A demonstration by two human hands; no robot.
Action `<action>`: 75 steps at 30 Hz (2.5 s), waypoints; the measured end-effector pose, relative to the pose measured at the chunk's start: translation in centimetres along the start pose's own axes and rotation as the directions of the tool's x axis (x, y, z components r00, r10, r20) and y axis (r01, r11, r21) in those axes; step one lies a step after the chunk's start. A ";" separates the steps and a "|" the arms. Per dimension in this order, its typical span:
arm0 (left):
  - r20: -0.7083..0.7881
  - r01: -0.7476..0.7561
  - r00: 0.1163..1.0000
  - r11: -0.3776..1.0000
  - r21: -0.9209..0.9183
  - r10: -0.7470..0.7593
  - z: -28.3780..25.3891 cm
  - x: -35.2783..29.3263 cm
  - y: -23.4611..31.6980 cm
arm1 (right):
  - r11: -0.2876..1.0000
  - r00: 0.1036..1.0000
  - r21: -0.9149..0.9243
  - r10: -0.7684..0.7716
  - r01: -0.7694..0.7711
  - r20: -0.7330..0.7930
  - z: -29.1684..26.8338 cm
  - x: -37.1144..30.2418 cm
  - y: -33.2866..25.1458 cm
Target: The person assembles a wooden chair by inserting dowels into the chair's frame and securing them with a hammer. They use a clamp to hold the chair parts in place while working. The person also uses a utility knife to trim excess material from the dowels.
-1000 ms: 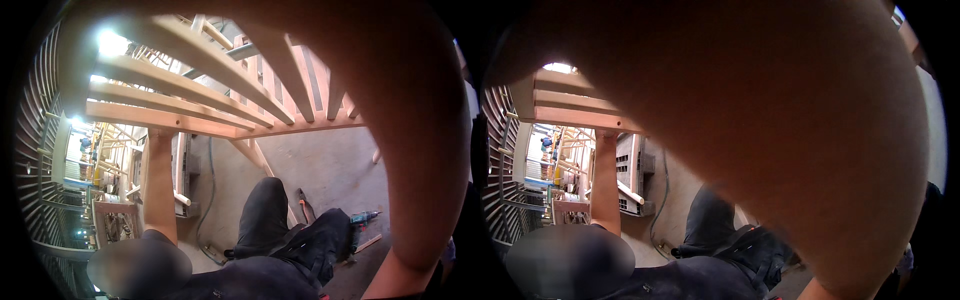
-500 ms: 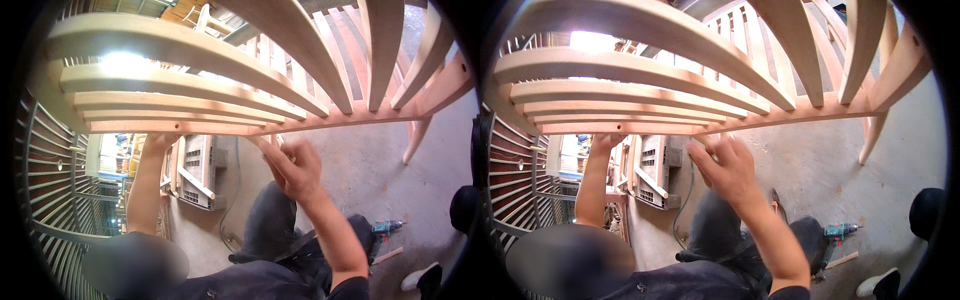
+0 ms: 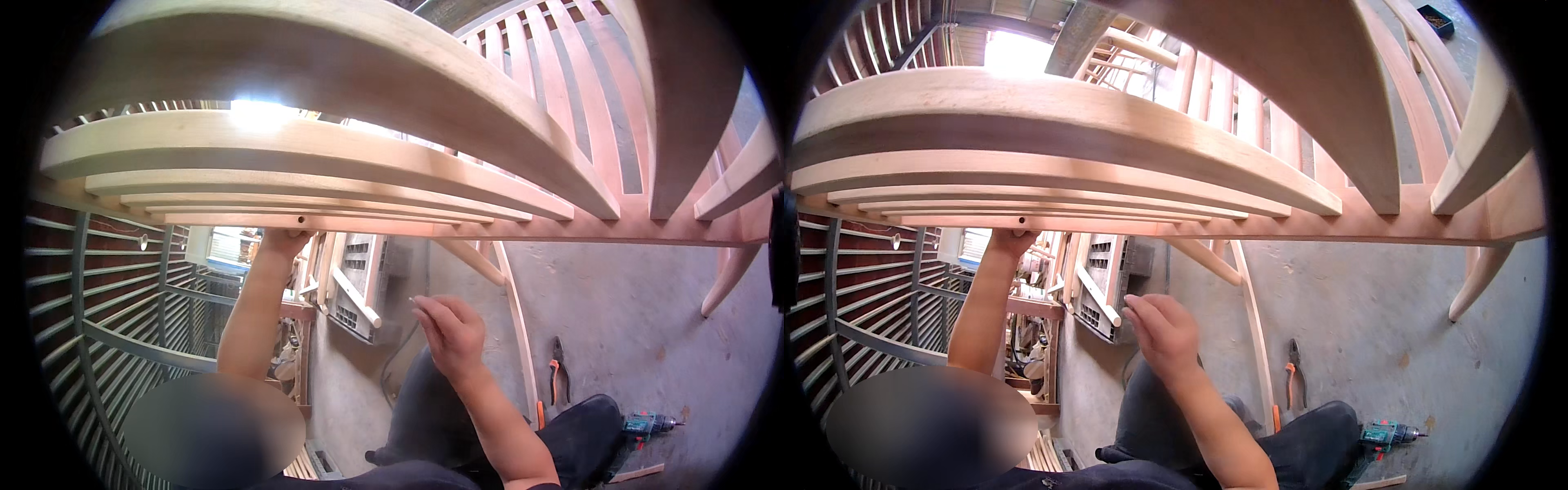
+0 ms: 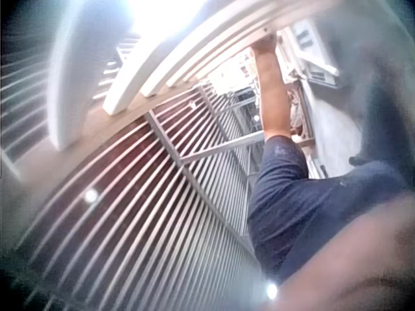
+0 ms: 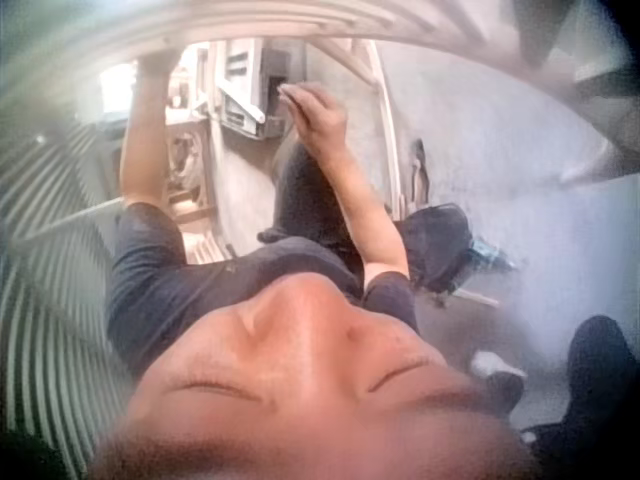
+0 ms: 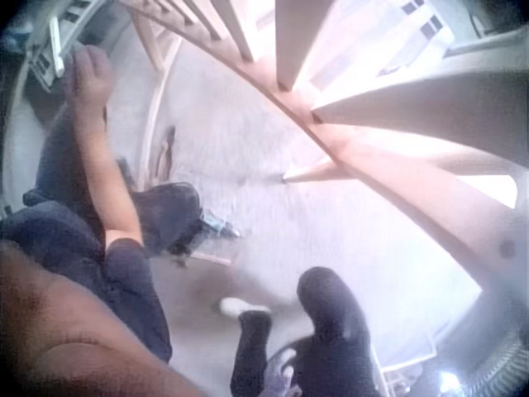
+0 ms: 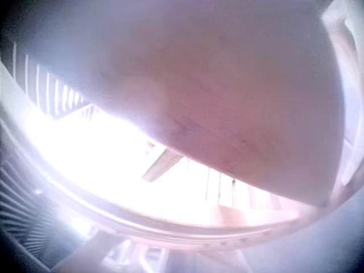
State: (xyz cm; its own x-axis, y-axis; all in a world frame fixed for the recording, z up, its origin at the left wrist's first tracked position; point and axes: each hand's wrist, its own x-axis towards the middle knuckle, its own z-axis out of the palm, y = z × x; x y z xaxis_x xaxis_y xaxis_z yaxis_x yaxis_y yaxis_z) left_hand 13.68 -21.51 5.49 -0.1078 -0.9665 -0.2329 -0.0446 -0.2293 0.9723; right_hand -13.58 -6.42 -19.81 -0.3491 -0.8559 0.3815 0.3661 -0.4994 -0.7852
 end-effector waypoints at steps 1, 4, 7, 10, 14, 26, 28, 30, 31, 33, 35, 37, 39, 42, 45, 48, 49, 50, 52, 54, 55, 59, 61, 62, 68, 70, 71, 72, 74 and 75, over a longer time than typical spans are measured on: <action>0.077 0.019 0.997 0.999 -0.033 -0.017 0.6 0.4 0.1 | 1.000 1.000 0.017 0.018 -0.018 -0.005 0.4 0.5 0.0; -0.304 -0.015 0.953 1.000 0.021 0.020 2.4 0.3 -0.7 | 0.994 0.998 0.092 0.066 -0.064 -0.015 2.1 2.2 -0.4; -0.213 -0.006 0.977 0.999 0.033 0.013 -0.4 -0.6 -0.1 | 0.976 0.994 0.192 0.109 -0.105 -0.011 4.6 4.5 -1.9; -0.296 -0.016 0.955 0.999 0.042 0.028 1.6 0.0 -1.1 | 0.932 0.973 0.282 0.231 -0.227 0.021 6.9 6.9 -2.5; -0.103 -0.039 0.994 0.999 0.019 0.041 1.7 0.1 -0.4 | 0.914 0.961 0.323 0.274 -0.244 -0.048 11.3 9.1 -3.0; 0.199 0.010 0.977 0.914 -0.407 0.077 1.3 -0.8 -0.4 | 0.912 0.901 0.386 0.277 -0.138 -0.333 22.8 7.9 -5.7; 0.226 -0.091 0.965 0.977 -0.192 0.134 -1.3 -1.1 -0.4 | 0.968 0.929 0.220 0.188 -0.121 -0.318 24.4 7.5 -5.7; 0.288 -0.021 0.949 0.933 -0.358 0.132 -2.4 -0.9 -0.8 | 0.995 0.945 0.068 0.090 -0.072 -0.313 26.0 7.5 -5.9; 0.408 -0.069 0.868 0.883 -0.464 0.282 -2.5 -1.0 -1.1 | 0.996 0.947 0.050 0.080 -0.068 -0.310 26.3 7.6 -5.6; 0.364 -0.173 0.844 0.844 -0.508 0.393 -3.4 -1.4 -2.7 | 0.995 0.939 0.034 0.103 -0.097 -0.328 27.4 7.5 -5.3; 0.256 -0.203 0.885 0.818 -0.538 0.389 -2.7 -2.2 -3.3 | 0.992 0.942 -0.043 0.096 -0.116 -0.321 27.2 7.8 -5.5; 0.200 -0.250 0.885 0.791 -0.559 0.421 -1.8 -2.6 -3.7 | 0.992 0.942 -0.107 0.030 -0.069 -0.335 27.7 7.7 -5.8; 0.012 -0.356 0.906 0.776 -0.520 0.423 -1.7 -3.2 -4.2 | 0.975 0.954 -0.217 -0.027 -0.041 -0.300 28.7 7.5 -5.7; -0.105 -0.527 0.849 0.813 -0.248 0.519 -2.6 -0.9 -6.3 | 0.936 0.972 -0.351 -0.098 0.018 -0.212 29.4 7.2 -5.9; -0.201 -0.562 0.822 0.816 -0.138 0.533 -1.8 -1.9 -5.9 | 0.901 0.975 -0.434 -0.109 0.016 -0.191 28.6 7.4 -5.9; -0.256 -0.588 0.792 0.805 -0.078 0.554 -1.9 -0.9 -6.5 | 0.931 0.984 -0.363 -0.024 -0.043 -0.178 28.4 8.3 -6.4; -0.243 -0.581 0.800 0.809 -0.089 0.548 -1.9 -1.2 -6.2 | 0.948 0.980 -0.307 0.019 -0.080 -0.198 28.5 8.4 -6.7; -0.231 -0.574 0.808 0.813 -0.099 0.543 -1.9 -1.3 -6.1 | 0.961 0.974 -0.250 0.063 -0.117 -0.216 28.6 8.5 -7.0; -0.262 -0.596 0.793 0.790 -0.145 0.550 -1.7 -0.7 -6.6 | 0.981 0.962 -0.126 0.116 -0.150 -0.246 28.7 8.5 -7.4; -0.273 -0.604 0.789 0.774 -0.187 0.550 -1.5 -0.4 -7.2 | 0.985 0.953 -0.051 0.144 -0.163 -0.265 29.0 8.7 -7.4; -0.267 -0.604 0.792 0.768 -0.211 0.550 -1.5 -0.5 -6.9 | 0.987 0.950 -0.033 0.139 -0.155 -0.279 29.1 8.9 -7.4; -0.223 -0.597 0.802 0.754 -0.273 0.554 -2.0 -0.2 -7.0 | 0.993 0.940 0.018 0.120 -0.120 -0.319 29.5 9.0 -6.6; -0.225 -0.582 0.813 0.745 -0.326 0.537 -1.8 -0.4 -6.7 | 0.992 0.938 0.076 0.123 -0.104 -0.323 29.8 8.9 -6.1; -0.219 -0.588 0.808 0.743 -0.320 0.546 -1.8 -0.4 -6.7 | 0.989 0.942 0.123 0.118 -0.082 -0.314 29.8 8.8 -5.7; -0.164 -0.554 0.831 0.770 -0.317 0.531 -2.0 -0.8 -6.6 | 0.991 0.974 0.133 0.048 -0.018 -0.223 28.7 8.2 -4.4; -0.176 -0.524 0.851 0.776 -0.351 0.495 -1.6 -1.3 -6.0 | 0.996 0.978 0.083 0.030 -0.013 -0.205 28.7 8.4 -4.7; -0.164 -0.538 0.841 0.766 -0.353 0.515 -1.5 -1.3 -6.2 | 0.996 0.978 0.086 0.038 -0.021 -0.204 28.8 8.3 -4.8; -0.152 -0.551 0.831 0.755 -0.355 0.535 -1.4 -1.2 -6.5 | 0.996 0.978 0.089 0.047 -0.029 -0.203 29.0 8.2 -5.0; -0.181 -0.643 0.764 0.707 -0.294 0.619 -0.8 -0.8 -6.8 | 0.995 0.976 0.090 0.051 -0.033 -0.210 28.9 8.1 -4.7; -0.215 -0.714 0.700 0.663 -0.224 0.681 -0.1 -0.3 -6.7 | 0.996 0.975 0.090 0.047 -0.028 -0.218 28.8 8.2 -4.5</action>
State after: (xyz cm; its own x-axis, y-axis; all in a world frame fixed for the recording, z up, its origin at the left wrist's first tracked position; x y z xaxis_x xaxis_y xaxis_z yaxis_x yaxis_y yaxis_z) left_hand 14.12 -19.67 -0.93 0.1076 -0.8572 0.5036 0.2696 0.5128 0.8151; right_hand 6.78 -15.07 0.92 -0.5107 -0.8287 0.2288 0.4522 -0.4853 -0.7484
